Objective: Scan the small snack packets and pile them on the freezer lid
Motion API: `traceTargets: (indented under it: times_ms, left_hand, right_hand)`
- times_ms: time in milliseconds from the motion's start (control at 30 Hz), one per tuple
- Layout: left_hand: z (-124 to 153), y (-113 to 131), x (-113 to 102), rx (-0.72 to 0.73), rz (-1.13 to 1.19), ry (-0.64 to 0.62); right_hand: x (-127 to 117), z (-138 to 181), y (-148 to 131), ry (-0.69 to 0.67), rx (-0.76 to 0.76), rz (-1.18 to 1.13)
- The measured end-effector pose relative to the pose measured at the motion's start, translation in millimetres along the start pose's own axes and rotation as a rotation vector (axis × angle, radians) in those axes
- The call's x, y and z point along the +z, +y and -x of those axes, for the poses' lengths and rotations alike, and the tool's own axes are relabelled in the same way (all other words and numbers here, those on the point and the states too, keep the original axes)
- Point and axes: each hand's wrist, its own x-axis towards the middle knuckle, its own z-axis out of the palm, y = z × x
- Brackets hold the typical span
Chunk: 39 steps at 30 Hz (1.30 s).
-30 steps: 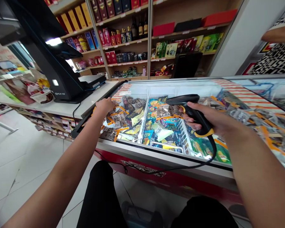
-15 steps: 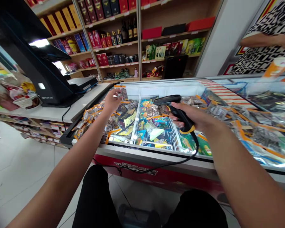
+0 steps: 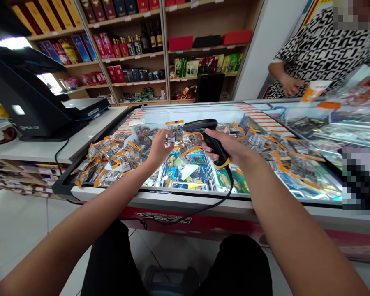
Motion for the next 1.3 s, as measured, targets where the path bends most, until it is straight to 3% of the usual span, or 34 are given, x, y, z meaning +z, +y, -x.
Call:
traceTargets:
  times_ms: [167,500,700,900,1000,1200,1300]
  left_hand:
    - [2,9,-1,-0.072,-0.030,-0.081]
    - [0,15,-5,-0.127,-0.044,-0.114]
    - [-5,13,-5,-0.319,0.034,-0.095]
    - [0,12,-7,-0.360,-0.281,-0.135]
    - [4,14,-10,-0.297,-0.376,-0.221]
    - [2,27,-10,-0.187,-0.353,-0.526]
    - [1,34,-5,-0.207,-0.390,-0.554]
  right_hand:
    - [11,6,-6,0.035,-0.013,0.016]
    - [16,10,-10,0.003,-0.015,0.022]
    - [10,6,-8,0.086,-0.058,-0.052]
    - [0,1,-4,0.121,-0.046,-0.076]
    - [-1,0,-3,0.137,-0.032,-0.092]
    - [0,0,-1,0.154,-0.038,-0.092]
    - [0,-1,-1,0.142,-0.033,-0.061]
